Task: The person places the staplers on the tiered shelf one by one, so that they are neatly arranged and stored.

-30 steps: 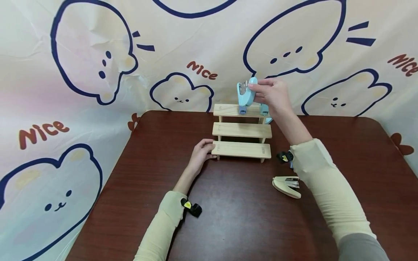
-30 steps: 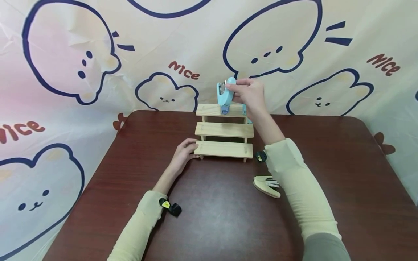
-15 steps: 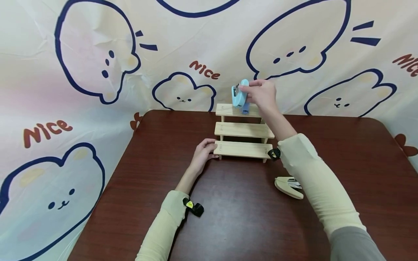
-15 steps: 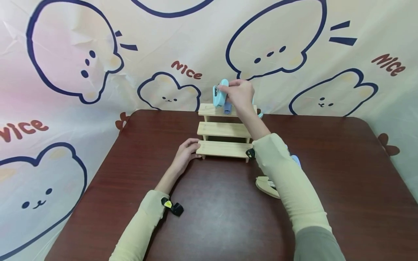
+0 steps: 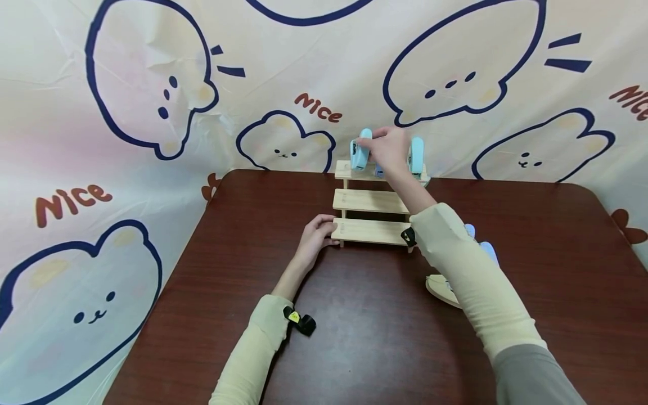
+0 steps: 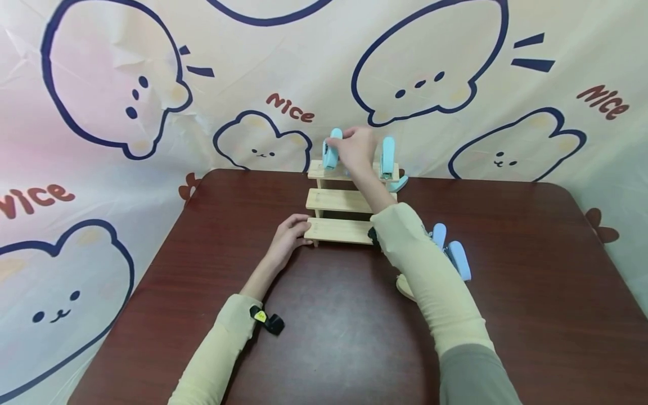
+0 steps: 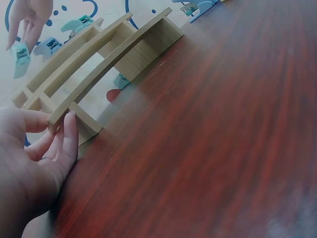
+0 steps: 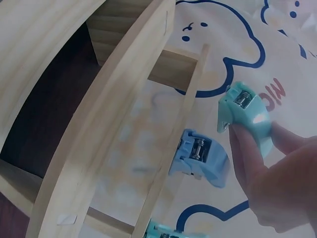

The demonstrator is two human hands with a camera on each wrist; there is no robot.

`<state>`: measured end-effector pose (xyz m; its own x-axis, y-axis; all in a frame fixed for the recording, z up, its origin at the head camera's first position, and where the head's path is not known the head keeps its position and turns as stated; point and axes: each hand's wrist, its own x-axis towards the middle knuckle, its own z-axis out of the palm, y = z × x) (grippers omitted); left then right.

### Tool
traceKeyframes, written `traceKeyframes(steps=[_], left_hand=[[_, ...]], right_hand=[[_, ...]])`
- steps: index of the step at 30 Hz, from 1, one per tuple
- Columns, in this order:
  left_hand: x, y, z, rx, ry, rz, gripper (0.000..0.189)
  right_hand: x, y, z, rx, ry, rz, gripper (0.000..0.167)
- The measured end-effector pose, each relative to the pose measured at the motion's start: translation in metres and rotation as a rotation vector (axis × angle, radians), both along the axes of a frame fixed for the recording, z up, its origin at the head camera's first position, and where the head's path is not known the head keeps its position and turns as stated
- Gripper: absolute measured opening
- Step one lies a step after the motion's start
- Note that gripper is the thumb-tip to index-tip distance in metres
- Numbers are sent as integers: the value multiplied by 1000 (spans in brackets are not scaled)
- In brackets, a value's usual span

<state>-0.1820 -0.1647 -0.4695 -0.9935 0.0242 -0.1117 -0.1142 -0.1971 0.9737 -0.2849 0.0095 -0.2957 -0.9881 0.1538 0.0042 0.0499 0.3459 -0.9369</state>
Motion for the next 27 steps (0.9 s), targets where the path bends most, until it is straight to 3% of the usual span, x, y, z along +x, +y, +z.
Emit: traceKeyframes(steps=[6,13,21,27], left_hand=[[1,1,-1,0,24,-19,31],[0,0,-1,-13,-20,6,29],[-1,0,0,-10,-22,2,28],[0,-1,0,-7,-22,11,28]], right_hand=[[-4,-7,-4,59,22,-11,34],[-6,-16,-8,125,43,-14,28],[-6,-28,-11,224,86,-18,20],[-6,-31,-14,283,130,23,48]])
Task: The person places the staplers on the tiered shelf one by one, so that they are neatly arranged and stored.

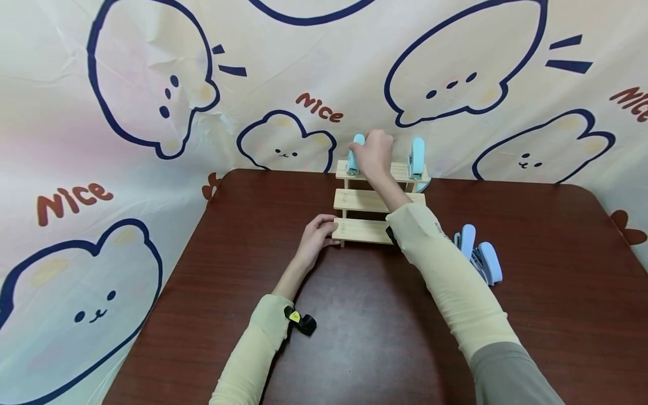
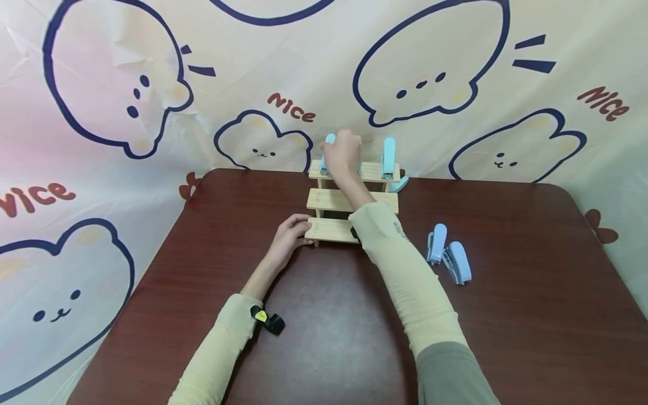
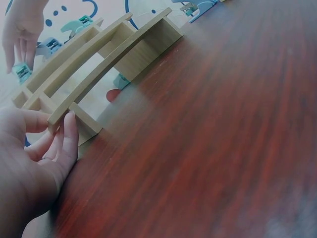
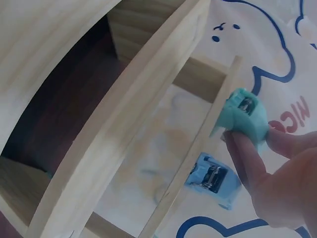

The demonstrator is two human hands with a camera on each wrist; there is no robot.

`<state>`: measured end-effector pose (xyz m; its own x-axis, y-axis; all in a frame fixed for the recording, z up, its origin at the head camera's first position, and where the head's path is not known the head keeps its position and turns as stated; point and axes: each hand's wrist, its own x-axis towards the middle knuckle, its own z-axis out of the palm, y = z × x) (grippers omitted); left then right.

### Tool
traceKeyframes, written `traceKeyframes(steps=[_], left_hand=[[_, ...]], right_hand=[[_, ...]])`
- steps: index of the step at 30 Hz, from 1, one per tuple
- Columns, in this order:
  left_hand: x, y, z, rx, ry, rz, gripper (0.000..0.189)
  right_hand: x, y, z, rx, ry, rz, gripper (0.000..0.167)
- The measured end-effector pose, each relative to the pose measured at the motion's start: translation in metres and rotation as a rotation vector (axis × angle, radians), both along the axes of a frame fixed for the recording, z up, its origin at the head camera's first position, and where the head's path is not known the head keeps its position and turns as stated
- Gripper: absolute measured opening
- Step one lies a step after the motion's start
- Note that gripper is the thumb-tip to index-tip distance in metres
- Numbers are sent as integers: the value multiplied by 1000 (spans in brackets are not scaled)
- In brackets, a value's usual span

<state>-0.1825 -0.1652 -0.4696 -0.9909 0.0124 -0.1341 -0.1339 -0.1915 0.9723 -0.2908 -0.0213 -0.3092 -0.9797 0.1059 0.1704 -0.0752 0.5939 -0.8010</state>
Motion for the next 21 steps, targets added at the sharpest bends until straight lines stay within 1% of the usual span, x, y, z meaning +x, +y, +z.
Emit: traceKeyframes(steps=[2,5,7,8,14,21], left_hand=[[0,0,0,-1,-2,0,27],[1,0,2,-3,-5,0,27],[1,1,2,-1,-3,-1,28],[1,1,2,0,-2,-2,29],[1,2,2,3,-3,-2,28],[0,1,1,1,-6,0,28]], right_hand=[[-1,0,0,46,12,28,52],[-1,-1,2,135,33,68,52],[-2,-1,3,174,48,81,53],[-2,-1,3,183,51,81,53],[-5,-1,0,146,47,77,53],[-5,-3,1,226,55,102,51]])
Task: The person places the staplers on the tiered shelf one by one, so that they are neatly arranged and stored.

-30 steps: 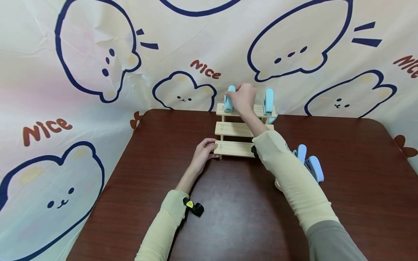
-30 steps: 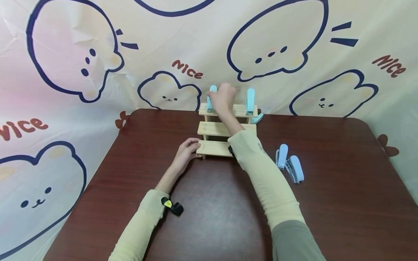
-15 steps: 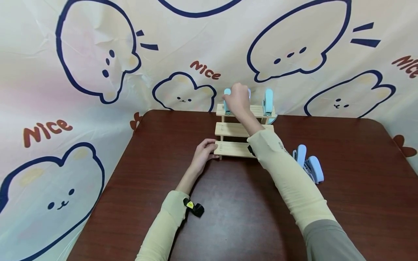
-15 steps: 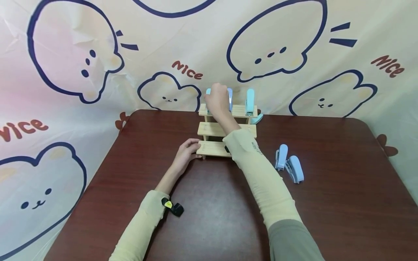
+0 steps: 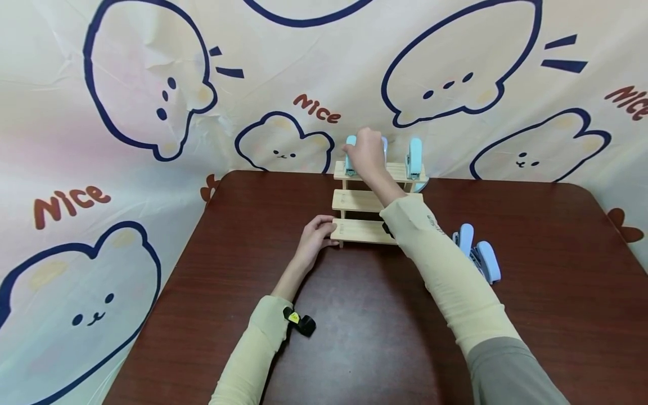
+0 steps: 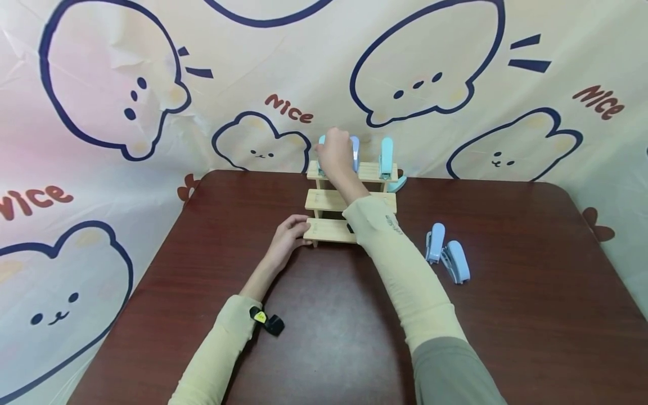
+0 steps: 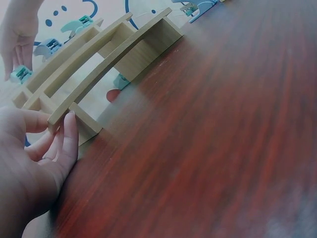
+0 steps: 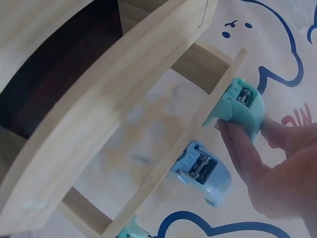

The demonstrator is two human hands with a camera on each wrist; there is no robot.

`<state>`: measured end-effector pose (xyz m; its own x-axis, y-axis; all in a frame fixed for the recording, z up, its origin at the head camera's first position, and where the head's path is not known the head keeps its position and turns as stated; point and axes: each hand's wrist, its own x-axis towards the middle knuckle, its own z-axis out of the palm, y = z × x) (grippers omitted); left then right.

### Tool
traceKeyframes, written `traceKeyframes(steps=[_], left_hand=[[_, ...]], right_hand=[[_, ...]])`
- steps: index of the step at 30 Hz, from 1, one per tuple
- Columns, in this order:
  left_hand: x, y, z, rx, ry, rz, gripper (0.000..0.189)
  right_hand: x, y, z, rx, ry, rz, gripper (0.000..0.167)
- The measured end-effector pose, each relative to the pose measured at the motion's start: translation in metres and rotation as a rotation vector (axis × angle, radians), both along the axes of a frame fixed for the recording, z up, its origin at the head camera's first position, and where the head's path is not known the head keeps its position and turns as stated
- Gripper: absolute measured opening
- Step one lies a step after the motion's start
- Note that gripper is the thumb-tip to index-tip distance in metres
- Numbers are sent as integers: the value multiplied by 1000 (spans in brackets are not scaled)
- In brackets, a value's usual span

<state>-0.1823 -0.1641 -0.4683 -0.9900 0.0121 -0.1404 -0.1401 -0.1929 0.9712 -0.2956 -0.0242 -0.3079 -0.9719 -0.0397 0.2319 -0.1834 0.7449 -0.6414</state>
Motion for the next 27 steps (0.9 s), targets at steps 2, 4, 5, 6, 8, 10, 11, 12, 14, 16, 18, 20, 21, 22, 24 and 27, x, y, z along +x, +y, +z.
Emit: traceKeyframes(steps=[2,4,5,6,8,10,11,12,14,16,18,20,21,22,24,27], left_hand=[[0,1,-1,-2,0,0,28],[0,2,-2,-2,-5,-3,28],[0,3,-3,-4,-5,-7,28],[0,4,-3,-5,-6,-11,28],[0,7,-4,-6,-5,-23,30],[-1,9,-4,-4,0,-30,31],[-1,10,-4,-6,3,-31,31],[-2,10,-3,-4,5,-31,31],[-2,11,-2,-2,10,-30,30],[-2,10,-1,1,12,-28,29],[-2,8,0,5,15,-25,28],[-2,6,0,5,16,-21,28],[-2,5,0,3,17,-19,28],[-2,3,0,2,16,-16,28],[-1,2,0,-2,13,-13,28],[-1,1,-1,-7,7,-11,27]], right_hand=[[1,1,0,15,-11,11,50],[3,4,1,18,-19,15,48],[5,6,1,18,-19,15,45],[8,9,3,14,-25,16,42],[15,17,6,-2,-22,30,36],[24,28,11,-32,-14,54,37],[28,35,12,-61,-24,73,39],[32,44,13,-84,-22,95,43],[40,62,12,-116,-6,119,47],[47,82,9,-146,15,127,41],[54,102,4,-150,35,119,38],[60,120,0,-155,39,108,36],[64,128,-3,-155,38,101,36],[67,136,-5,-152,35,93,37],[73,151,-11,-145,23,75,39],[80,170,-22,-162,8,51,42]])
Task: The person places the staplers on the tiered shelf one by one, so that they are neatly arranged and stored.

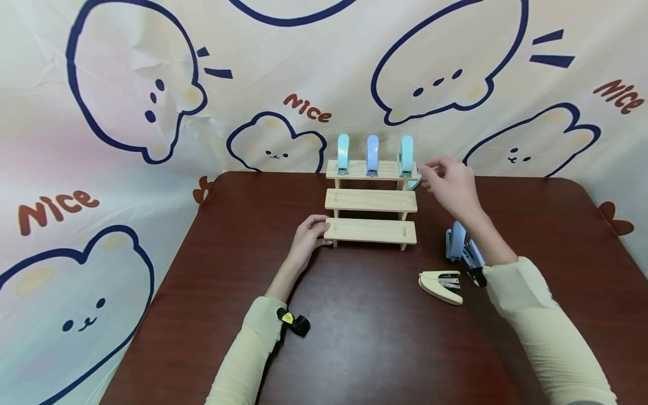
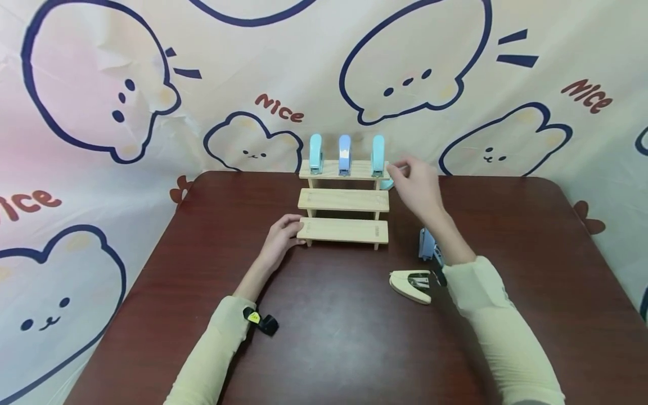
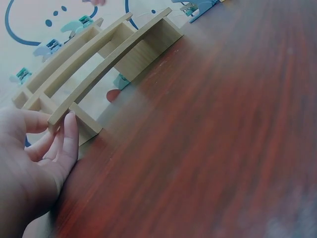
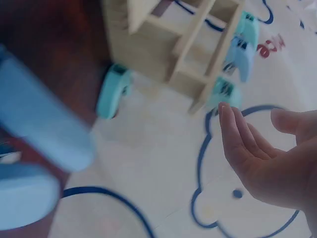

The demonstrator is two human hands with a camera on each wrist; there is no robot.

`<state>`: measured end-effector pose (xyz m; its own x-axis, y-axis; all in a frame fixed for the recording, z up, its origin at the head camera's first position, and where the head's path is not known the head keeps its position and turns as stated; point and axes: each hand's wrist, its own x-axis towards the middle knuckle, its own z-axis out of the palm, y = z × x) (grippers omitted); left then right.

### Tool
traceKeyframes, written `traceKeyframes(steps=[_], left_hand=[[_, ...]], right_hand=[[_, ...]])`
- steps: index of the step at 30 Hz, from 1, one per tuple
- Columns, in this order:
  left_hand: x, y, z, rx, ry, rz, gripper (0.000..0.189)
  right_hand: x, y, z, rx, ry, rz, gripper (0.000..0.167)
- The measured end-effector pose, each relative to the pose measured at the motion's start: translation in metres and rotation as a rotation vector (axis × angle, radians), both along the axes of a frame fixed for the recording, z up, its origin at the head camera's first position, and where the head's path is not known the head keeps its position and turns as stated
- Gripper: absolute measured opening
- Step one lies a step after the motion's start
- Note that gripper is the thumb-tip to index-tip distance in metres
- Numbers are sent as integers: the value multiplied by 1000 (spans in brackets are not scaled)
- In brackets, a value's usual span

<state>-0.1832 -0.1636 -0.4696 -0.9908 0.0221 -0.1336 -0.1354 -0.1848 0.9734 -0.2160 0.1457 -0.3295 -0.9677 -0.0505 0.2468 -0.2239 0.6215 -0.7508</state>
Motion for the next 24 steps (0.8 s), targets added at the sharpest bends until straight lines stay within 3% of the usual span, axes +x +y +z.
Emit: traceKeyframes(steps=[13,19,24], left_hand=[[-1,0,0,1,-6,-1,27],[0,-1,1,-4,-7,-3,27],[0,0,0,-4,-7,-4,27]], right_hand=[[27,57,-43,23,-139,-59,47],[32,75,-55,72,-225,-65,52],[37,80,-59,60,-227,-75,51]])
